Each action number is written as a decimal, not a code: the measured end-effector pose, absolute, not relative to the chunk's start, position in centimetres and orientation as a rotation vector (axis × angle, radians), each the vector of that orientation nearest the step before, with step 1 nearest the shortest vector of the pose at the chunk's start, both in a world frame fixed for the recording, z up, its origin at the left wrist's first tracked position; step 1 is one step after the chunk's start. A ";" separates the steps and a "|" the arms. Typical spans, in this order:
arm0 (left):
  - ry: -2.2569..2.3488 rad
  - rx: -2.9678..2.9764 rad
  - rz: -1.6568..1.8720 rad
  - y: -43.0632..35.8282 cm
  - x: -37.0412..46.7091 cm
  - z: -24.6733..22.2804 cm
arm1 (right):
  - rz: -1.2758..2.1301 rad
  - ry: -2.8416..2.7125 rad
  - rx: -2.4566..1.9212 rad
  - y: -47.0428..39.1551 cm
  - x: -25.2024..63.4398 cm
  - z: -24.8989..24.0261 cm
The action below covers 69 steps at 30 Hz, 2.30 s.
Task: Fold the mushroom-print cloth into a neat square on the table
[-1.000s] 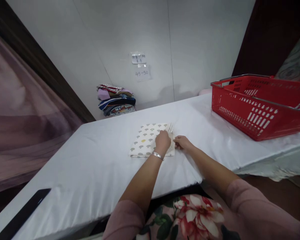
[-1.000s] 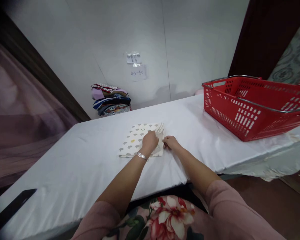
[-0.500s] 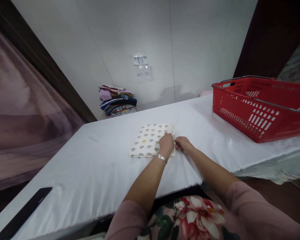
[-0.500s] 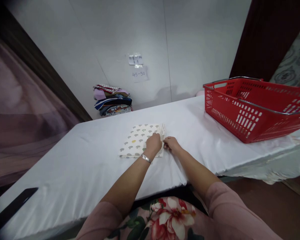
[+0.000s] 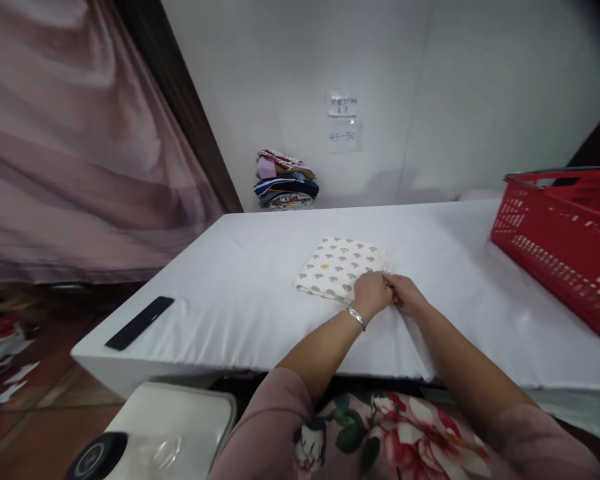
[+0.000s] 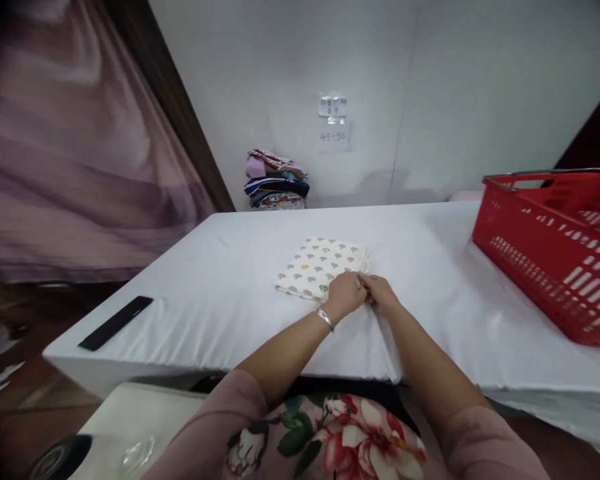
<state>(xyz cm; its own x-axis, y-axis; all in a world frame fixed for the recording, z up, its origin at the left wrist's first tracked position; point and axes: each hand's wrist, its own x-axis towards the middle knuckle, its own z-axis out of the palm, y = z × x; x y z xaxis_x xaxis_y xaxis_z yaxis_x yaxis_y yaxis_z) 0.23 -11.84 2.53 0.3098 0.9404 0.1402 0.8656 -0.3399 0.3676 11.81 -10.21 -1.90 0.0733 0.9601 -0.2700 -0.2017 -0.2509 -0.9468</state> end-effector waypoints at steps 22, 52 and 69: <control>1.896 2.234 0.689 -10.3 -20.3 -1.2 | 1.305 -0.995 -1.679 -9.9 11.3 -0.5; 2.013 2.114 0.767 -7.8 -21.0 -2.1 | 1.182 -1.269 -1.794 -12.0 9.0 -0.1; 1.488 2.443 0.737 -13.4 -8.1 2.0 | 0.952 -1.135 -1.476 -13.2 10.8 -0.7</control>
<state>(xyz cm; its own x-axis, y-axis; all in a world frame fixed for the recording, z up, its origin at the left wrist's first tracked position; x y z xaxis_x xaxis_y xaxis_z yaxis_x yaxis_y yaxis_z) -8.07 -13.42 1.99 0.3735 0.8726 0.3148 0.7793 -0.4792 0.4038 10.75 -13.24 -0.75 0.2487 0.9685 -0.0099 0.1783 -0.0558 -0.9824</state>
